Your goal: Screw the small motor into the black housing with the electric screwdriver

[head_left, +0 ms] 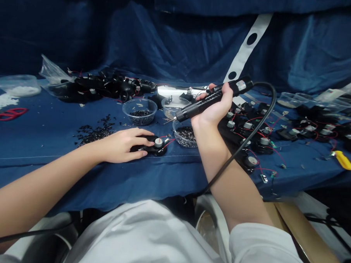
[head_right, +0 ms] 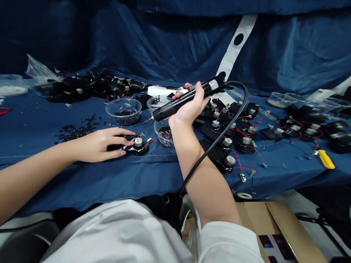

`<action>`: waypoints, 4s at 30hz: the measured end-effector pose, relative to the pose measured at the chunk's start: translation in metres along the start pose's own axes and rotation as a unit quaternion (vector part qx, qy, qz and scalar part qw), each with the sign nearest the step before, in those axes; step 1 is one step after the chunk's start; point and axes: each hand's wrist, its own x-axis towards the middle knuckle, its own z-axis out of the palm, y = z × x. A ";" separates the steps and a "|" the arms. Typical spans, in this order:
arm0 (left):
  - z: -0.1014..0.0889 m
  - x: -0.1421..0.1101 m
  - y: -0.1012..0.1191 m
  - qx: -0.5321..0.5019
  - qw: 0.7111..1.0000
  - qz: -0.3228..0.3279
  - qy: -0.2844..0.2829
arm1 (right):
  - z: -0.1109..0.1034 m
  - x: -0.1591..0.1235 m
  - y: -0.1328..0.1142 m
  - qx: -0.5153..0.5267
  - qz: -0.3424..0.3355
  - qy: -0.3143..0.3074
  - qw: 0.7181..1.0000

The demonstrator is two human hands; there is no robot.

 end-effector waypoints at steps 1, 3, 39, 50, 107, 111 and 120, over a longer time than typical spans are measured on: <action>-0.001 0.000 0.003 0.004 1.000 -0.013 -0.007 | 0.001 -0.001 -0.001 0.003 0.005 -0.003 1.000; -0.002 0.000 0.010 0.007 0.999 -0.043 -0.021 | 0.003 -0.005 -0.005 0.028 0.021 -0.001 0.999; -0.002 0.004 0.022 0.027 0.993 -0.092 -0.062 | 0.013 -0.035 0.004 0.055 0.075 -0.023 0.995; 0.014 -0.009 -0.002 -0.046 0.998 0.006 0.039 | 0.012 -0.035 0.002 0.046 0.070 -0.030 0.996; -0.010 0.014 0.003 -0.021 0.995 -0.049 -0.080 | 0.003 -0.017 0.012 0.014 0.085 -0.065 0.994; -0.002 0.018 0.007 -0.059 0.994 -0.075 -0.048 | 0.008 -0.024 0.005 0.020 0.079 -0.040 0.996; -0.021 0.017 0.004 -0.078 0.981 -0.148 -0.101 | 0.009 -0.024 -0.003 0.060 0.056 -0.033 0.996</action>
